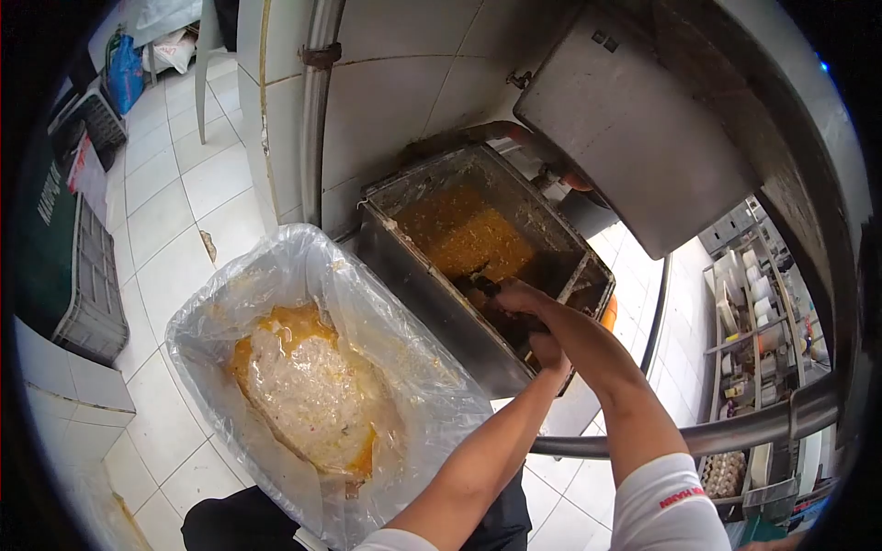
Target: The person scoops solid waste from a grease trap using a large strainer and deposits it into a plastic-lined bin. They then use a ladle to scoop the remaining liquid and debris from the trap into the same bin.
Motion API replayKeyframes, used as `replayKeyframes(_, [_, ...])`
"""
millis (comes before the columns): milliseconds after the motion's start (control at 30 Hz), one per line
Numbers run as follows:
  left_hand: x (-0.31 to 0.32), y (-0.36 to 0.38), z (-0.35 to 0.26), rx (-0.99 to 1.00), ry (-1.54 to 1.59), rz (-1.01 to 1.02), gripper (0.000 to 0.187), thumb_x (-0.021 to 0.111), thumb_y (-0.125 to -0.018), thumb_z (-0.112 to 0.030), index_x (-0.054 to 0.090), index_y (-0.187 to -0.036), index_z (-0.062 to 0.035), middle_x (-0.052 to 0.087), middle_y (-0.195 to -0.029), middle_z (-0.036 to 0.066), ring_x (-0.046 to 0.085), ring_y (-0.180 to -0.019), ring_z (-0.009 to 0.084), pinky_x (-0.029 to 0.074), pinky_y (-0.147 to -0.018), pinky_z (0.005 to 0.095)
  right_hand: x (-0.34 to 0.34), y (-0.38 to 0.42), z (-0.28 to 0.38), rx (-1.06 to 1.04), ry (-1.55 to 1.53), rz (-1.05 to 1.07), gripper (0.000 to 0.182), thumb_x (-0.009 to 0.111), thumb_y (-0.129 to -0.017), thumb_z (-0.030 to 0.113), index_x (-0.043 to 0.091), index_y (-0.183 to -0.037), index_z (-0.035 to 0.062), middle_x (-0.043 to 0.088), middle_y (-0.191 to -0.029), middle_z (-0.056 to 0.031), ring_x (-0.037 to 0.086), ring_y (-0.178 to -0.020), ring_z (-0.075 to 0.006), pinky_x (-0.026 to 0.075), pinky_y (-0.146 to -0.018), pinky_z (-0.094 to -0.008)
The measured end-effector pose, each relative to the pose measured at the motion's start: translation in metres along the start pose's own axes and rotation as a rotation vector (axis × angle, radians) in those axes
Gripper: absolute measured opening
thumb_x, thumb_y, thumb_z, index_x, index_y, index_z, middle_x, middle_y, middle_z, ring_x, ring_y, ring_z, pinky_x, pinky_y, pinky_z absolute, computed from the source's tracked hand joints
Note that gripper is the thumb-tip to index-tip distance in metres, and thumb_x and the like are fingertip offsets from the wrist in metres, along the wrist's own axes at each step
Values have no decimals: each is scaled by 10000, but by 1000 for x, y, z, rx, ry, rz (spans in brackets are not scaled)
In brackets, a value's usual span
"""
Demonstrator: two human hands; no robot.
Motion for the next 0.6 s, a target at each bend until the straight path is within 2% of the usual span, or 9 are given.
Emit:
replayKeyframes(67, [-2,9,-8,2,-14,-21,600,705,-710,-240,430,-1162,43,518,-1136,143,527,-1022,197,430,-851,289,5,-1,-5,122,-414,-35,212,499,-761,177,651,-767,29,628,-789,-147,608,-683,-233,487,-632,-352])
replayKeyframes(133, [-3,12,-11,2,-31,-40,604,725,-689,-249,455,-1135,56,545,-1098,147,547,-991,194,446,-828,292,3,4,-8,33,-308,-56,221,495,-766,181,640,-749,15,621,-752,-142,601,-643,-225,483,-608,-354])
replayKeyframes(200, [-7,7,-1,-27,-210,-20,533,724,-687,-263,517,-1059,57,582,-1036,150,572,-955,207,462,-795,305,5,5,-9,-55,-202,-77,234,492,-770,186,628,-731,0,614,-715,-137,593,-602,-217,479,-583,-355])
replayKeyframes(300, [-10,11,0,-85,-305,-9,495,730,-675,-277,556,-993,62,601,-1006,149,582,-945,206,467,-779,316,8,11,-10,104,-442,-87,267,482,-788,207,610,-707,-11,595,-661,-120,580,-543,-193,473,-540,-337])
replayKeyframes(333, [-8,14,-3,-84,-308,-4,495,730,-675,-277,556,-993,62,601,-1006,149,582,-945,206,467,-779,316,7,14,-10,109,-607,-124,203,543,-745,187,596,-715,-6,575,-613,-94,554,-498,-165,447,-468,-316])
replayKeyframes(367, [-6,19,-9,-53,-432,-25,494,728,-674,-286,560,-983,61,604,-1004,145,585,-942,207,467,-777,316,9,15,-12,111,-773,-159,171,604,-701,167,582,-723,-1,555,-565,-67,528,-454,-136,421,-395,-296])
replayKeyframes(433, [0,31,-14,-21,-557,-40,494,726,-672,-294,564,-974,61,606,-1003,140,587,-939,208,467,-776,316,15,9,-23,43,-783,-175,171,604,-704,165,581,-729,-3,562,-572,-69,532,-458,-135,422,-394,-288])
replayKeyframes(500, [4,41,0,453,-813,-126,404,654,-735,-307,524,-947,12,591,-950,114,572,-910,174,446,-723,295,14,12,-23,-29,-793,-193,172,604,-707,163,580,-736,-5,568,-580,-70,537,-462,-134,423,-393,-280])
replayKeyframes(600, [-9,31,12,310,-802,-31,353,616,-764,-286,525,-943,3,590,-944,110,572,-903,165,447,-721,297,11,21,-13,6,-617,-143,179,607,-706,172,584,-741,-3,571,-581,-68,541,-466,-137,431,-402,-275])
Point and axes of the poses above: each hand's wrist, its own y-axis away from the middle knuckle, its own x-axis out of the palm, z = x × y, the point moved 2 cm from there along -y, towards the middle knuckle
